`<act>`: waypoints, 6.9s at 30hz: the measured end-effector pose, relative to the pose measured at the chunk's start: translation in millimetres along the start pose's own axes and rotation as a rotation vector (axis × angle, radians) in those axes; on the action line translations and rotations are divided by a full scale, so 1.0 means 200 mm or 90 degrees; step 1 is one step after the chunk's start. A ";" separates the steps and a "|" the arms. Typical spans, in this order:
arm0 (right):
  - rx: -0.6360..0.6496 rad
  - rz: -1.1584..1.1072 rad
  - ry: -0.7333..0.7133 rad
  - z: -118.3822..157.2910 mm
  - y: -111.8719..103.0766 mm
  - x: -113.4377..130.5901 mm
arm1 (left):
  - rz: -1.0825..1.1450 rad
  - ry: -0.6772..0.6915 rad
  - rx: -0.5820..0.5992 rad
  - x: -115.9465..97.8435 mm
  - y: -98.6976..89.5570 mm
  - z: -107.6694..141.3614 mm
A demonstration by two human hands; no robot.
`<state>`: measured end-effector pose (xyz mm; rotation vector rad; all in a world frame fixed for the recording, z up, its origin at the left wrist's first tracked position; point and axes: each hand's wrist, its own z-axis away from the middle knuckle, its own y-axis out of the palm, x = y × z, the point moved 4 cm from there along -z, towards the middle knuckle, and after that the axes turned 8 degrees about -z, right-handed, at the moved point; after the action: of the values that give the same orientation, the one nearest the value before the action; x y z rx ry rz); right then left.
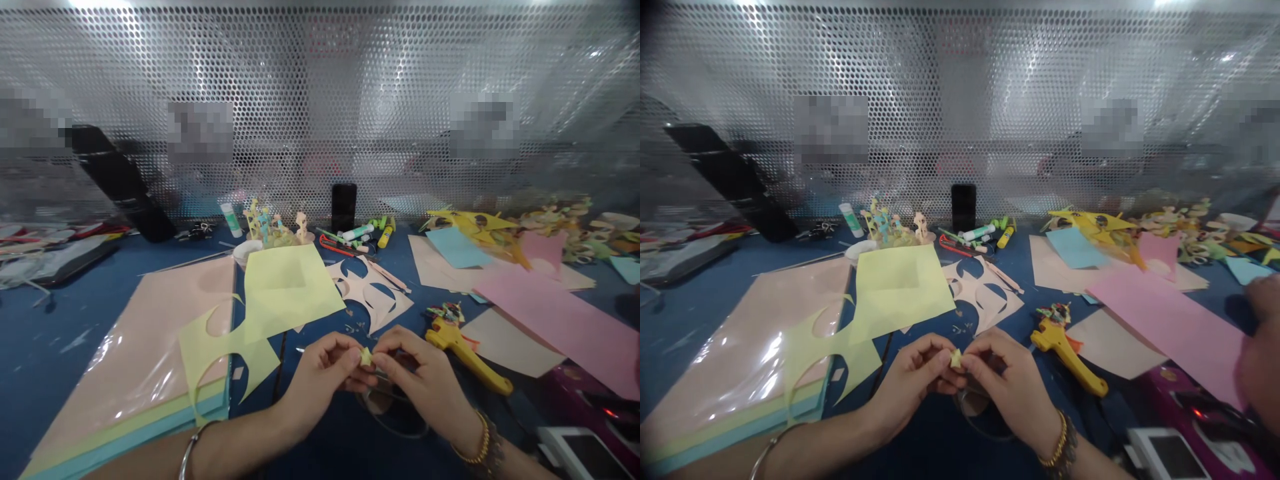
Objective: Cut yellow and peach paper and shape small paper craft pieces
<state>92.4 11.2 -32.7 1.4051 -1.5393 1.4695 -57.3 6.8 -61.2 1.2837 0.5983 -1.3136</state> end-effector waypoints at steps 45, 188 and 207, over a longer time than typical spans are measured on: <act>0.254 0.269 -0.402 0.15 0.21 0.10 | -0.601 0.077 -0.028 -0.49 -0.24 -0.64; 0.203 0.445 -0.086 -0.07 -0.07 -0.21 | -0.107 0.683 -0.622 -1.08 -1.06 0.30; 0.185 0.512 -0.135 -0.15 0.22 -0.01 | -0.115 0.562 -0.633 -1.02 -0.85 0.26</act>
<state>43.8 31.9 -42.3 1.1611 -2.2590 2.1241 -279.3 71.4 79.6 0.8852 1.7446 -0.3426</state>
